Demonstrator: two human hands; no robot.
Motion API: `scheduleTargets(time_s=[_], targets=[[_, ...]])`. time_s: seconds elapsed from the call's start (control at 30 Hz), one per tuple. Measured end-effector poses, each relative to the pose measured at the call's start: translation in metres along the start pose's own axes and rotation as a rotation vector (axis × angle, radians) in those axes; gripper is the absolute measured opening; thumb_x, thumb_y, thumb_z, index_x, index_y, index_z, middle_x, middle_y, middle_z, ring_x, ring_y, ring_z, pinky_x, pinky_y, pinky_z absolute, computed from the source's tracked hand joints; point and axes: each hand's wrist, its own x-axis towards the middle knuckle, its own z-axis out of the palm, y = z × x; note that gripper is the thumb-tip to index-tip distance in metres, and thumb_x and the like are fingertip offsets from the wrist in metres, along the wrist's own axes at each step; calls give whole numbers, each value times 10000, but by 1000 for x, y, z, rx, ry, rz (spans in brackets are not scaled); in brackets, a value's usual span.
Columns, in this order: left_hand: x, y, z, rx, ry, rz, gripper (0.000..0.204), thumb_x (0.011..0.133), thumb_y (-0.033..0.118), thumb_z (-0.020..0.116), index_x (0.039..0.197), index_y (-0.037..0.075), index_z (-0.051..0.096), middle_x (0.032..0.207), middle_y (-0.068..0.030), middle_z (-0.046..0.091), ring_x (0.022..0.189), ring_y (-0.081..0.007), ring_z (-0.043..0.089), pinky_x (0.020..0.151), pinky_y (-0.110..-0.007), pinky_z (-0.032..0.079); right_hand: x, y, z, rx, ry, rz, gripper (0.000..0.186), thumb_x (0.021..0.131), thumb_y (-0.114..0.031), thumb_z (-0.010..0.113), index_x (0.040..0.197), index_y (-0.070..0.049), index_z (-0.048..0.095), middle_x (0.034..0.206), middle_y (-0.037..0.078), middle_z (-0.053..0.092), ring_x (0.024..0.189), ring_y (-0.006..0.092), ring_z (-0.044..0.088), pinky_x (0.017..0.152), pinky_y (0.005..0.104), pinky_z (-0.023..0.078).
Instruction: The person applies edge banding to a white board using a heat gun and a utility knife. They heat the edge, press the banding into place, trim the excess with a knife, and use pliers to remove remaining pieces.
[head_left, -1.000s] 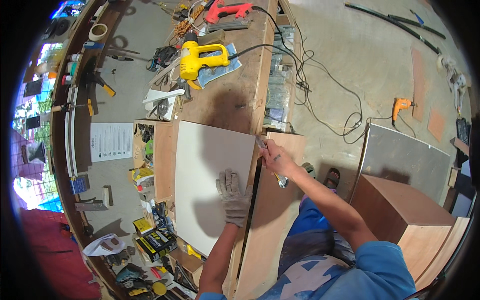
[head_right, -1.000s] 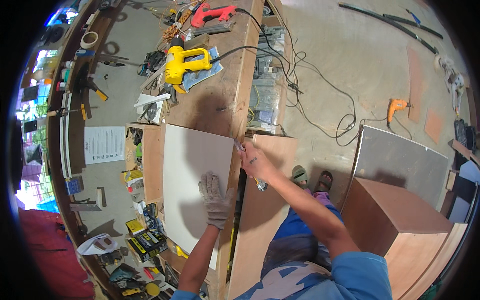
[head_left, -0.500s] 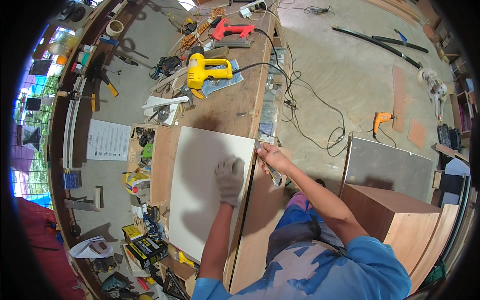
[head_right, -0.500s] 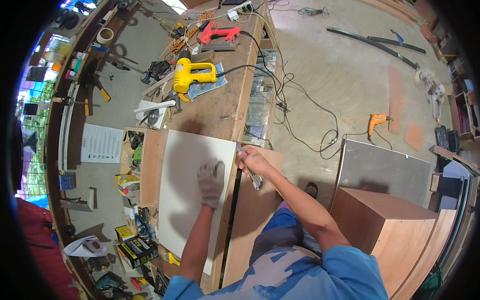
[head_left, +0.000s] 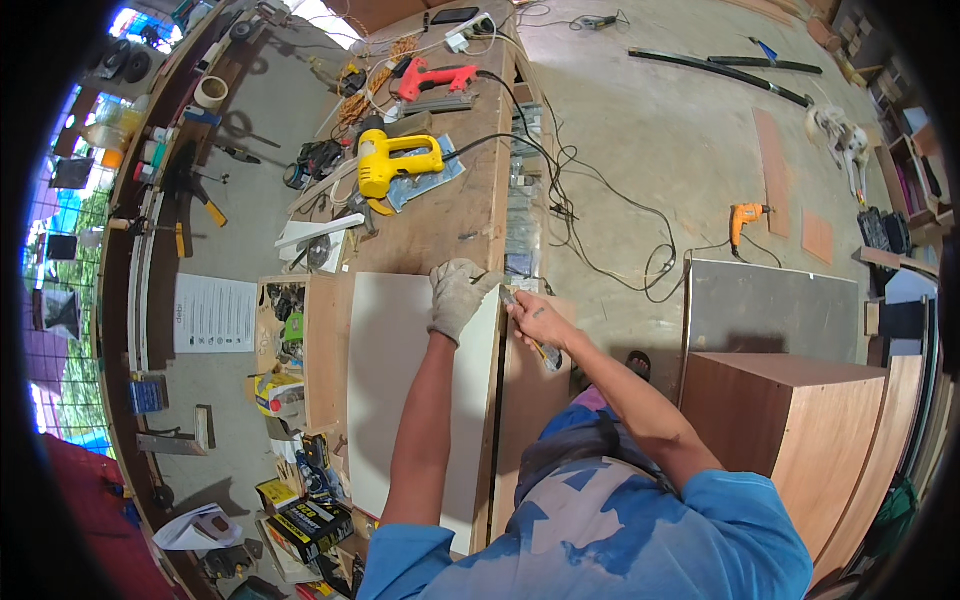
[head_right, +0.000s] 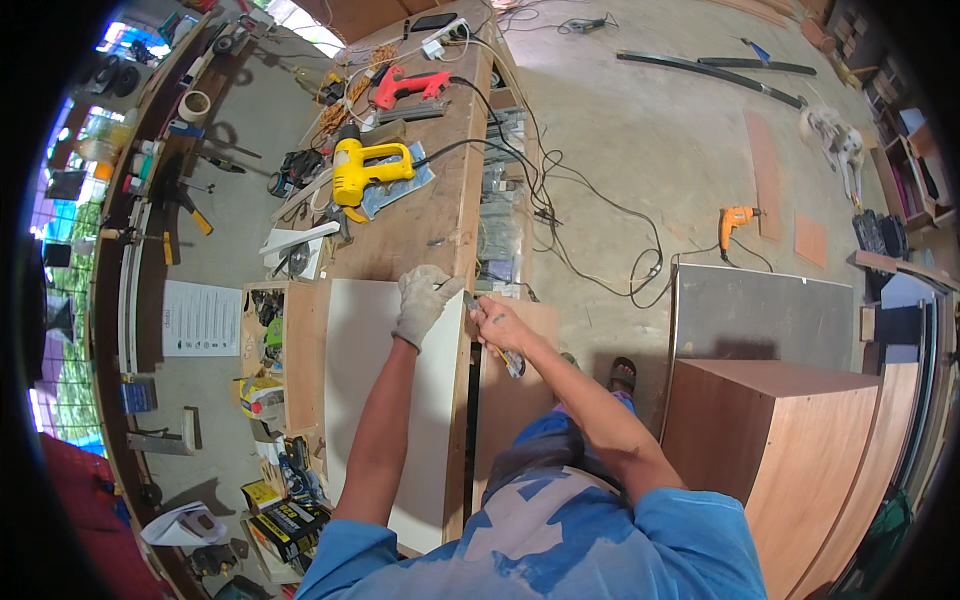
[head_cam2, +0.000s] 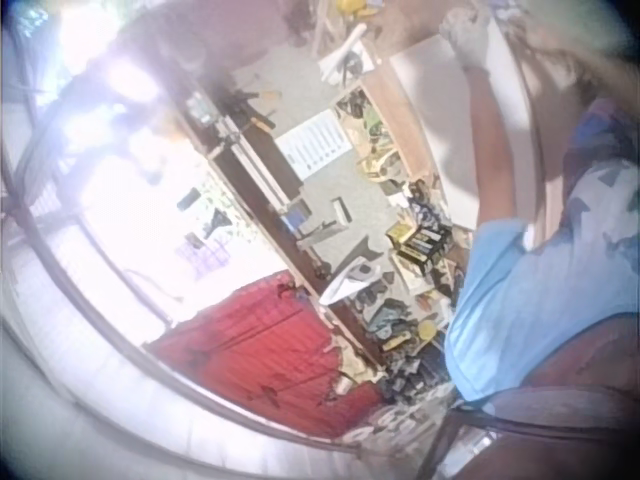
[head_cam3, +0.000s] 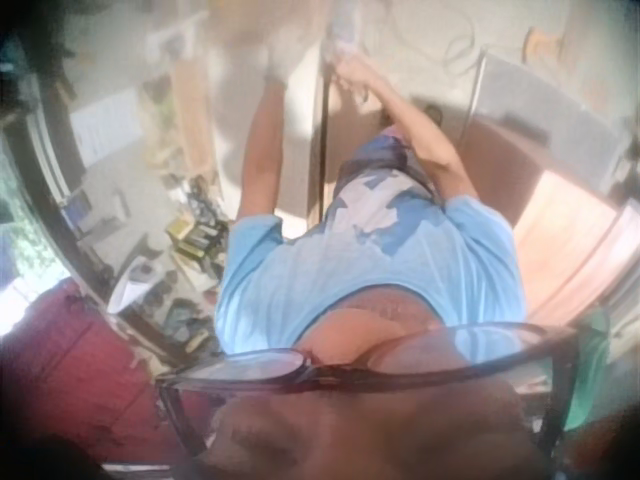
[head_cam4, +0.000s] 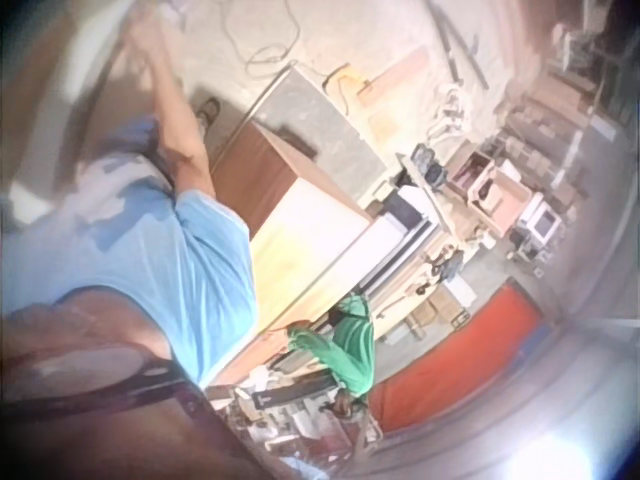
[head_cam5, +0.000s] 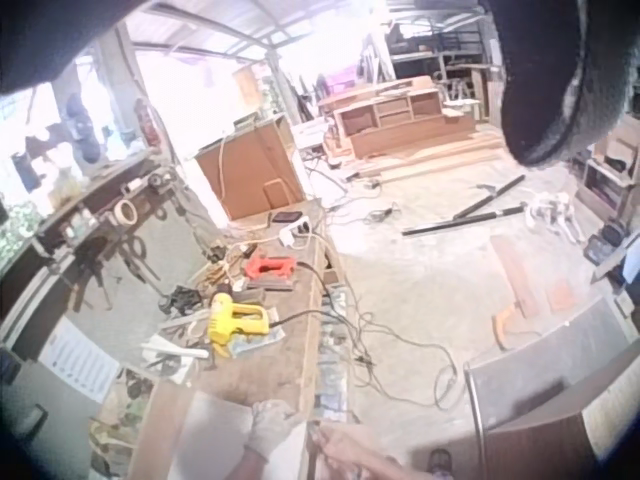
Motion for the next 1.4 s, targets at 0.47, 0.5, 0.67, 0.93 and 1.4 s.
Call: scheduleTargets(time_s=[0.47,0.5,0.67,0.93,1.4], targets=[[5,20,-2,46,24,14,417,678,514,830,782,123,728,885,-73,666,956,-276,593,881,-426,366,-19,9,14,72,75,-27,205,1059,-220,424,958,-45,454,637,54,539,432,137,496,403,328,436],[3,23,-4,48,-12,10,424,668,519,834,779,124,727,886,-73,667,963,-276,595,886,-427,367,-19,8,13,23,82,-35,203,1055,-214,424,961,-37,460,635,67,549,432,147,509,405,336,443],[0,19,-3,73,-61,-51,412,715,501,800,829,113,722,989,-57,663,1045,-265,562,967,-432,345,-10,17,24,-176,206,-113,195,1037,-184,428,987,-4,483,621,127,588,447,198,577,421,365,477],[-3,37,-1,177,-62,17,356,818,434,696,805,81,741,892,-125,686,944,-332,630,863,-456,483,-18,9,18,-53,164,-56,249,1024,-219,442,988,18,510,655,164,630,503,237,632,472,406,515],[18,17,0,268,-197,114,433,786,483,704,734,55,739,744,-176,684,761,-369,674,734,-471,529,-18,16,30,-329,351,-210,206,982,-194,489,1023,4,529,830,326,645,812,514,627,738,569,503]])
